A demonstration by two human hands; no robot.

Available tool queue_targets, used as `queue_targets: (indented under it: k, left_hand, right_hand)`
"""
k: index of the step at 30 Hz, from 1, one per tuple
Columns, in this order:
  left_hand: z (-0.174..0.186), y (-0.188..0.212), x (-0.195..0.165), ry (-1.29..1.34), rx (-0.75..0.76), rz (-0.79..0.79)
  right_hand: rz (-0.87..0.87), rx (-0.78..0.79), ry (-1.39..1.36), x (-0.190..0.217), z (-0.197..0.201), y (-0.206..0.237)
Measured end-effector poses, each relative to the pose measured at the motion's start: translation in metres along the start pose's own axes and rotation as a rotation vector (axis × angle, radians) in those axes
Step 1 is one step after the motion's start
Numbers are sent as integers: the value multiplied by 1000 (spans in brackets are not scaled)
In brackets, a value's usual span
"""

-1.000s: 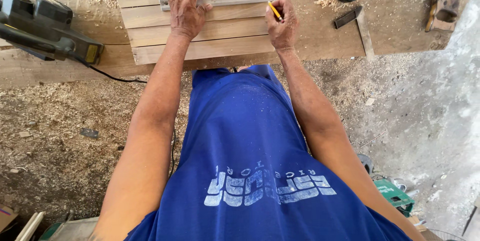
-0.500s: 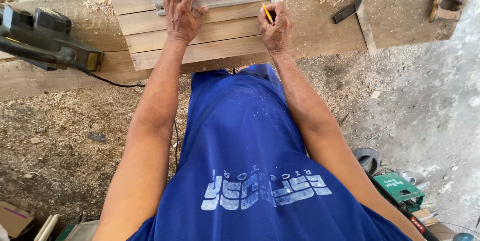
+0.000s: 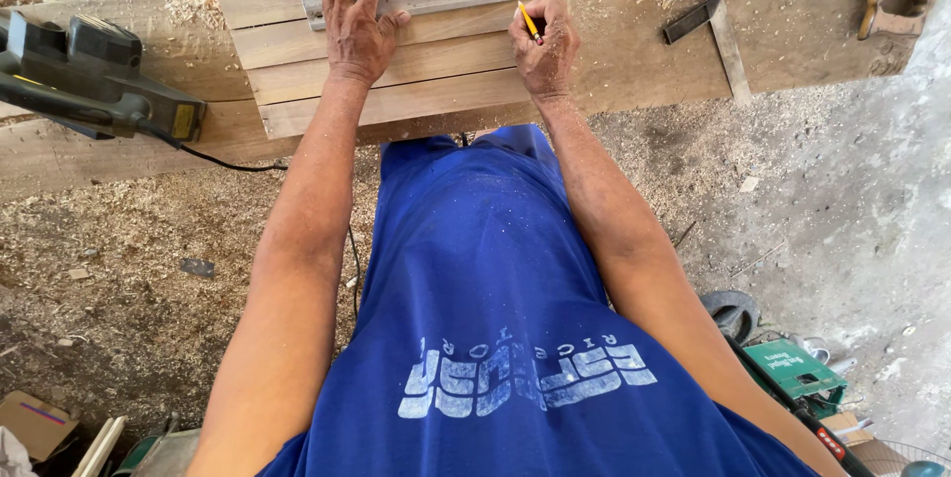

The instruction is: The person arranges wooden slats on a workbench, positions a metal square and straightedge on the wood, and marks measurement lines with a pencil. They then reposition the boards, mark additional pieces, and carry a wooden panel across the workshop.

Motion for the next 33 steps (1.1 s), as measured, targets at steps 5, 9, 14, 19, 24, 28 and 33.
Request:
queue_targets:
  k: [5, 9, 14, 19, 24, 28, 33]
  left_hand:
    - [-3, -1, 0, 4, 0, 0]
    - [-4, 0, -1, -1, -5, -1]
    - [-4, 1, 0, -7, -5, 2]
    - [-5, -1, 1, 25, 15, 22]
    - [-3, -1, 0, 7, 5, 12]
    - [-3, -1, -1, 21, 6, 15]
    - [-5, -3, -1, 19, 10, 23]
  right_hand:
    - [41, -7, 65, 3, 3, 0]
    - [7, 18, 87, -1, 2, 0]
    - [4, 27, 86, -2, 0, -2]
    - [32, 5, 170, 3, 3, -4]
    - [-10, -19, 203, 2, 4, -4]
    - [-12, -17, 205, -1, 4, -4]
    - [-52, -27, 207, -8, 4, -2]
Point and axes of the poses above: each hand's wrist, its own y-axis away from the middle knuckle, its own z-axis out of the back of the hand, x = y × z, the point moved 9 cm from there along -y, towards the middle knuckle, and after that the axes turned 7 degrees about x, right-handed, at the moved point
